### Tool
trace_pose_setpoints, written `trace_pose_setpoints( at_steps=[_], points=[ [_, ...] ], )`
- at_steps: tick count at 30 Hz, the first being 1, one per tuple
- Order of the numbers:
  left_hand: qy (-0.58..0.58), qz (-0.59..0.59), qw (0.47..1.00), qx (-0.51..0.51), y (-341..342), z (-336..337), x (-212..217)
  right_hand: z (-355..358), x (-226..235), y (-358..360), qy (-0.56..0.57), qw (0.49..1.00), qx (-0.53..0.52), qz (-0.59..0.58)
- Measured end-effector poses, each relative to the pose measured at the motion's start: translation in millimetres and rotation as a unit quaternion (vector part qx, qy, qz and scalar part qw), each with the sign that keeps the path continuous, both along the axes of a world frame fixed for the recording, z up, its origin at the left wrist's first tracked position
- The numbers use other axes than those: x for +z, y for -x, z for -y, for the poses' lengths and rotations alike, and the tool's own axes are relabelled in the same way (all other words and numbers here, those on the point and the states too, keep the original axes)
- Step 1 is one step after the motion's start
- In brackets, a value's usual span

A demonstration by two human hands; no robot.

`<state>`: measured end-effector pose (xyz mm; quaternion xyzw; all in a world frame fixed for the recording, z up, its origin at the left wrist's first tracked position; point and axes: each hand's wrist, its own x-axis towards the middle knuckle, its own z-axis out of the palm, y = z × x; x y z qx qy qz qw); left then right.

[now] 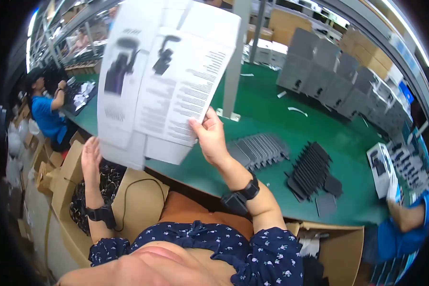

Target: The person picks up a cable and a base plate, assembles them, and places the unit into a tray. They then fold a cardboard box, insert the assembly, and close the box before picking up another base plate.

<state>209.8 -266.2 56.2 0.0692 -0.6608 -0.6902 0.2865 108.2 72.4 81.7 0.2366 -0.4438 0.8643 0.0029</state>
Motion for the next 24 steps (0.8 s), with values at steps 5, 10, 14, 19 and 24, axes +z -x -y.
trace_pose_setpoints(
  at_steps=[5,10,14,19,24],
  points=[
    [0.071,-0.088,0.979,-0.168,41,-58,35,-74,-20,-40,-0.120,0.991,-0.051,0.032],
    [-0.082,-0.083,0.948,-0.295,98,-142,32,-119,-42,-77,-0.172,0.970,-0.146,0.092],
    [-0.091,-0.046,0.935,-0.341,123,-183,18,-141,-17,-78,-0.441,0.719,-0.517,-0.147],
    [-0.079,-0.052,0.915,-0.393,150,-223,25,-144,49,-53,-0.504,0.570,-0.568,-0.313],
    [-0.064,-0.071,0.907,-0.410,159,-252,29,-149,58,-9,-0.575,0.510,-0.544,-0.336]
  ],
)
